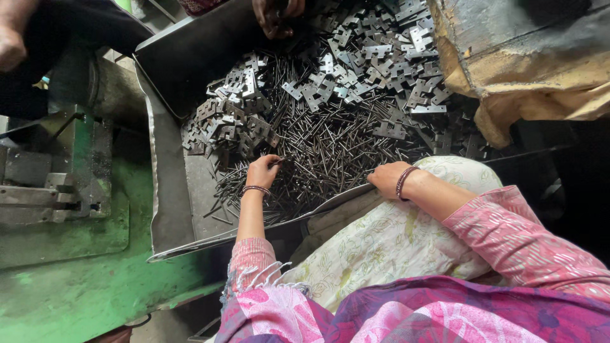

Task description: The person sits on the floor and repeatedly picks up small metal pins and H-shaped metal brackets from a large metal tray, inserting the pins into the brackets by hand. The assembled units are placed back into the tray.

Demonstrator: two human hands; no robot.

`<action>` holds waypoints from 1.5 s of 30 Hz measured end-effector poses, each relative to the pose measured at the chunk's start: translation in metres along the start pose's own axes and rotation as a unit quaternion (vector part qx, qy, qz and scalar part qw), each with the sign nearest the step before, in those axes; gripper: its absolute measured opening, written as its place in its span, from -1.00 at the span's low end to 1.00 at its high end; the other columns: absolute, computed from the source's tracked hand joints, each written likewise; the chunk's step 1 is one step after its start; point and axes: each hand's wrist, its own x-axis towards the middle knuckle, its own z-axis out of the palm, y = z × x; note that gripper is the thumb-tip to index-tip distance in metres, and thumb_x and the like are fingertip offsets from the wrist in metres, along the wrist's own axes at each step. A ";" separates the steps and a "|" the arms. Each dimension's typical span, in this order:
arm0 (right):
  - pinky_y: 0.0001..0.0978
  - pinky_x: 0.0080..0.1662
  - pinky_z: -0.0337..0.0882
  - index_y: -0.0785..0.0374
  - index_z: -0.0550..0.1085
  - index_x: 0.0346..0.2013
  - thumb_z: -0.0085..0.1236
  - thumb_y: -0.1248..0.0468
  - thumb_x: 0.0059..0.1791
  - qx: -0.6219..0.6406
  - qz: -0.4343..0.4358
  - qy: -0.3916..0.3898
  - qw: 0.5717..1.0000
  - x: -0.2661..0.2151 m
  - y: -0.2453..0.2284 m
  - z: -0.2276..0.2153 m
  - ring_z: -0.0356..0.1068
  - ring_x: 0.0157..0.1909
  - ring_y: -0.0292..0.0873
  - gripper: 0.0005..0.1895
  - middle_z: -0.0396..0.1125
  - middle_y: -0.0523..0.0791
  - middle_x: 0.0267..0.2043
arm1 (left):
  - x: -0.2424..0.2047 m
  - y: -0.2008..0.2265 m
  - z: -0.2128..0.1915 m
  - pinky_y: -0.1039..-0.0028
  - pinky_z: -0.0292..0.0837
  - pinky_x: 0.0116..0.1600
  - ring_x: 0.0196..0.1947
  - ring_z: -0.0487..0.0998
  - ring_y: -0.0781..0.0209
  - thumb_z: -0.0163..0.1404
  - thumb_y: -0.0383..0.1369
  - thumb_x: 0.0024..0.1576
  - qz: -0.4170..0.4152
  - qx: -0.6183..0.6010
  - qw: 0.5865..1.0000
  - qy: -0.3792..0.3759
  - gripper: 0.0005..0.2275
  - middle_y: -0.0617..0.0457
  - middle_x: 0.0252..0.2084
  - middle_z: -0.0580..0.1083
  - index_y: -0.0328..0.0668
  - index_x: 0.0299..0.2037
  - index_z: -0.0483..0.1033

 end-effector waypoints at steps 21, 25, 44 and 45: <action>-0.06 0.01 0.50 0.23 0.50 -0.08 0.06 0.26 -0.04 0.002 0.005 0.001 1.000 0.001 -0.001 0.001 0.49 0.03 0.09 -0.74 0.47 0.03 -0.08 | -0.013 0.075 -0.021 0.31 0.45 0.15 0.03 0.49 0.00 0.05 -0.64 0.06 0.205 0.072 0.973 0.078 -0.68 0.03 -0.07 0.60 -0.05 -0.06 0.69; -0.05 0.00 0.50 0.23 0.51 -0.08 0.05 0.29 -0.06 0.009 0.004 0.008 1.000 0.000 0.001 -0.001 0.49 0.03 0.10 -0.73 0.47 0.04 -0.08 | -0.029 0.147 0.030 0.33 0.43 0.14 0.00 0.49 0.07 0.03 -0.54 0.06 0.363 0.192 0.911 -0.036 -0.71 0.06 -0.04 0.57 -0.19 -0.02 0.63; -0.06 -0.02 0.51 0.24 0.53 -0.09 0.08 0.27 -0.04 0.020 0.009 0.008 1.000 0.000 0.001 0.004 0.50 0.02 0.10 -0.75 0.49 0.04 -0.08 | 0.006 0.134 0.021 0.37 0.40 0.15 0.09 0.45 0.14 -0.03 -0.42 0.16 0.452 0.432 0.737 -0.257 -0.86 0.13 -0.07 0.51 -0.12 -0.24 0.63; -0.06 -0.02 0.51 0.24 0.53 -0.09 0.08 0.26 -0.04 0.020 0.010 0.006 1.000 0.000 0.000 0.006 0.50 0.02 0.10 -0.75 0.49 0.04 -0.08 | 0.005 0.136 0.020 0.37 0.41 0.13 0.09 0.45 0.14 -0.02 -0.42 0.14 0.454 0.426 0.739 -0.259 -0.87 0.13 -0.07 0.52 -0.12 -0.25 0.63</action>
